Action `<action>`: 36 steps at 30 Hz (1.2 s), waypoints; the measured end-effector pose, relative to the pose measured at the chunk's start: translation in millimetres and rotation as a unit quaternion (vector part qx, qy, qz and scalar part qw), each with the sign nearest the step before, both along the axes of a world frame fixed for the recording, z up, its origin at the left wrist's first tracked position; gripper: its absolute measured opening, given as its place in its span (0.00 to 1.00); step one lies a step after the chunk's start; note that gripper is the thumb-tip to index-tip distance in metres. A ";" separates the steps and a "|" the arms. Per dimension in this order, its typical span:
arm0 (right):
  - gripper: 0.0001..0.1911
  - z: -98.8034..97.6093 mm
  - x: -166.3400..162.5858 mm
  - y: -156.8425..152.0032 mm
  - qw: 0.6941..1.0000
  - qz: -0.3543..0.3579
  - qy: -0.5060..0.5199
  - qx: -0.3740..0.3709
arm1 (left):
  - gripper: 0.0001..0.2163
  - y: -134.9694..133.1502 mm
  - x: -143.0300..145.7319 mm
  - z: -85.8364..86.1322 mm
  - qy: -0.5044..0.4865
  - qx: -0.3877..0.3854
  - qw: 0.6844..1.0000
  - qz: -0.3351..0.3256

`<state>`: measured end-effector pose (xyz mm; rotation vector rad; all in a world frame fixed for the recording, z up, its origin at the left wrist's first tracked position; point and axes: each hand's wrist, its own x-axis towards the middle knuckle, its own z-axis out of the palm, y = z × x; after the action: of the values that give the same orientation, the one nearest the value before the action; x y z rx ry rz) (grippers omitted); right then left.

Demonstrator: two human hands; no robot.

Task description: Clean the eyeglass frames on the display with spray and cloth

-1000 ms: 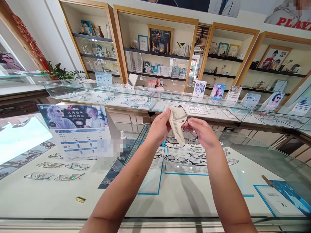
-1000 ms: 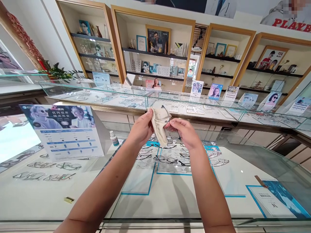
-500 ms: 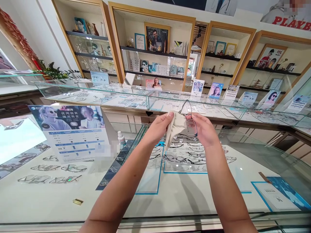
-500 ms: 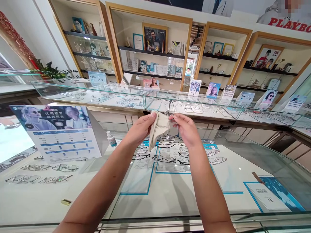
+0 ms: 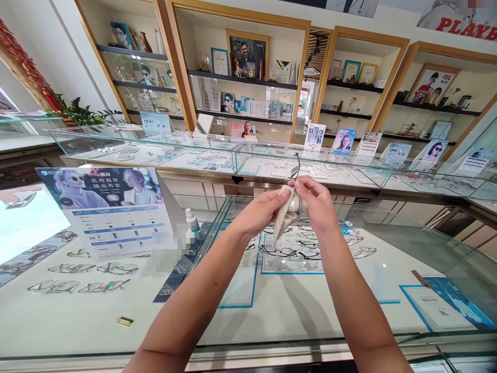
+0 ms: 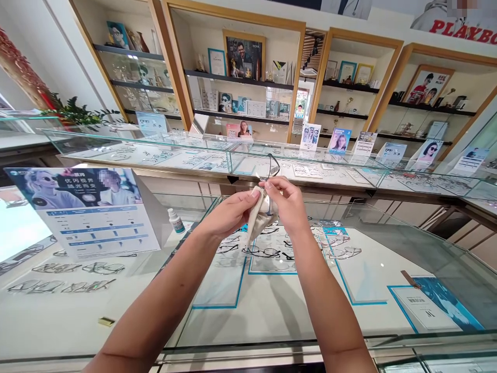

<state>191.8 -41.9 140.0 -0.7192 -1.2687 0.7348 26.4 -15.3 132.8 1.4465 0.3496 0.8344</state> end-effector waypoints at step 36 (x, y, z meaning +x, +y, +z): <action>0.14 -9.8 -42.9 -11.8 0.988 0.050 0.124 -0.073 | 0.24 -20.8 27.5 -7.5 -0.110 0.060 0.951 0.283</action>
<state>148.8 -53.7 130.2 -0.6625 -1.0357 0.9760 53.9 -36.1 125.3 1.3617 0.5637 1.4898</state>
